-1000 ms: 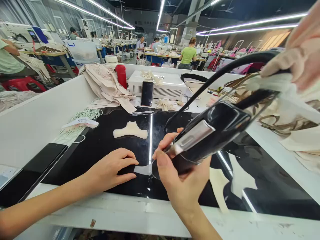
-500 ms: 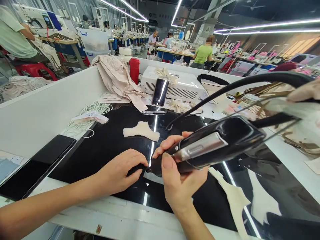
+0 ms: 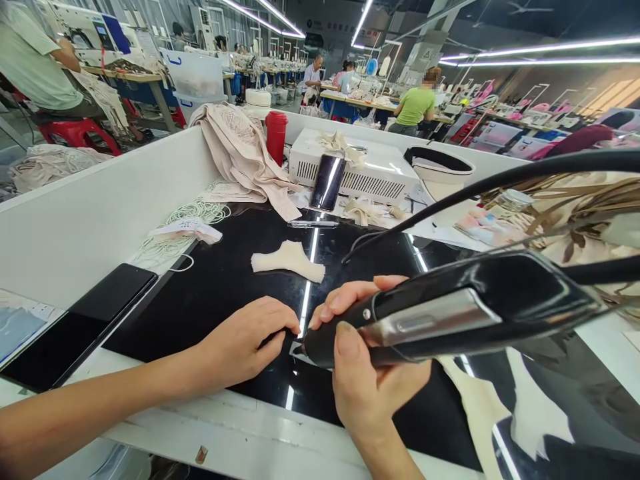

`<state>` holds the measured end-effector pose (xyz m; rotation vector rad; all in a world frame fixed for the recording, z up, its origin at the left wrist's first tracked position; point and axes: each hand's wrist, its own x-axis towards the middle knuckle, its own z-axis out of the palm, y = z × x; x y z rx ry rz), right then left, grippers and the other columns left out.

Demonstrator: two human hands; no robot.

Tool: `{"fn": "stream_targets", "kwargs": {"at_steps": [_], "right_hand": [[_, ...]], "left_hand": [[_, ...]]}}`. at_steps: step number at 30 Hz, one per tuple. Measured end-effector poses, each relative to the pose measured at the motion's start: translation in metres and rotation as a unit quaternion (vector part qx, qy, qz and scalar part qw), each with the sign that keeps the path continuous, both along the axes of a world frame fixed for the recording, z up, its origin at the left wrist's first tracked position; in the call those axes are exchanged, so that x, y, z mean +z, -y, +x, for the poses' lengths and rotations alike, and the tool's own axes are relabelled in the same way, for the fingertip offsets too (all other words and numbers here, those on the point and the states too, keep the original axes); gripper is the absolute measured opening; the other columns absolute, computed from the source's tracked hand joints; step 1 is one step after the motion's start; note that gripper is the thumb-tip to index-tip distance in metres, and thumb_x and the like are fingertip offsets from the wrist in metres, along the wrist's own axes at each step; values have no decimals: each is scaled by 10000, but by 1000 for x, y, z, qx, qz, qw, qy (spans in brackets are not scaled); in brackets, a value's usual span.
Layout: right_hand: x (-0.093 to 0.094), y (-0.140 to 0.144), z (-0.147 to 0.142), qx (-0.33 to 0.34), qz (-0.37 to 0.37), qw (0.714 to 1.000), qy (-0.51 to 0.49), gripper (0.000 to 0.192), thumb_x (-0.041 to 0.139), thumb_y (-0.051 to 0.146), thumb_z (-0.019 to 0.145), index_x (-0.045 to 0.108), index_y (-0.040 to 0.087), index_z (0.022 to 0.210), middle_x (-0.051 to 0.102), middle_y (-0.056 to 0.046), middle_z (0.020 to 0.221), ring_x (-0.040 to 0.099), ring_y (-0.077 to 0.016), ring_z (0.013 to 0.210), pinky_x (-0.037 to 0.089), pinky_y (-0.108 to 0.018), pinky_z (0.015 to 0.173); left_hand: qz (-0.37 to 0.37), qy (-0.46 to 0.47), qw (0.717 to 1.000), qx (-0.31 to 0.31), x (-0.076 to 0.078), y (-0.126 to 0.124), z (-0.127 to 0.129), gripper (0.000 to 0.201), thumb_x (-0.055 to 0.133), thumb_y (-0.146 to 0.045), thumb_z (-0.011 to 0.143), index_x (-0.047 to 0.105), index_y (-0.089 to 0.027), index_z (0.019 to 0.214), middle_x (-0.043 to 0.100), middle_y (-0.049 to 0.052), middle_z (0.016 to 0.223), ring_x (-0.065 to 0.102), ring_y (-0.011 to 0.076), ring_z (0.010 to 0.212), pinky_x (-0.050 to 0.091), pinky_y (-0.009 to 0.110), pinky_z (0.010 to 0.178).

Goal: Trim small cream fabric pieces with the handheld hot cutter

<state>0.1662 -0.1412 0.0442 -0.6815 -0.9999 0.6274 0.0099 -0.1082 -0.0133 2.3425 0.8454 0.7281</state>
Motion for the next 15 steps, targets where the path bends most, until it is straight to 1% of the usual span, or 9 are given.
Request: {"fn": "stream_targets", "kwargs": {"at_steps": [4, 6, 8, 12, 14, 15], "right_hand": [[-2, 1, 0, 5, -5, 1000, 16, 315, 742, 235, 836, 587, 252, 1110, 632, 22, 790, 607, -165, 632, 551, -334, 531], [0, 2, 2, 13, -11, 1000, 20, 330, 750, 253, 827, 581, 257, 1110, 629, 24, 790, 609, -164, 623, 545, -330, 522], [4, 4, 7, 6, -14, 1000, 17, 344, 763, 268, 803, 582, 260, 1095, 619, 29, 776, 595, -159, 614, 538, -316, 504], [14, 9, 24, -60, -21, 998, 9, 363, 782, 276, 738, 600, 269, 1052, 590, 41, 731, 550, -158, 606, 528, -305, 480], [17, 10, 32, -86, -25, 996, 4, 374, 786, 269, 716, 609, 271, 1045, 590, 42, 731, 541, -158, 609, 526, -304, 480], [17, 10, 36, -94, -25, 995, 3, 373, 786, 264, 711, 611, 269, 1041, 594, 41, 733, 541, -158, 609, 527, -303, 481]], "left_hand": [[23, -6, 1000, -18, -1, -1, -1, 279, 478, -34, 909, 665, -191, 1045, 705, 36, 1065, 624, 187, 1037, 516, 360, 987], [52, -18, 998, -35, -2, 0, -2, 308, 488, -21, 902, 682, -201, 1060, 706, 34, 1104, 628, 185, 1070, 510, 365, 1008], [92, -37, 993, -57, -4, 1, -3, 328, 503, -5, 893, 694, -204, 1072, 704, 35, 1133, 634, 185, 1090, 511, 366, 1015], [163, -52, 981, -96, -6, 7, -4, 303, 506, 7, 898, 699, -180, 1037, 704, 52, 1097, 644, 192, 1068, 525, 361, 997], [167, -40, 979, -114, -6, 10, -4, 273, 505, -8, 912, 704, -180, 986, 703, 50, 1059, 642, 189, 1039, 529, 351, 982], [158, -33, 979, -124, -6, 11, -4, 263, 507, -18, 917, 706, -184, 966, 701, 46, 1043, 642, 183, 1020, 530, 340, 970]]}}
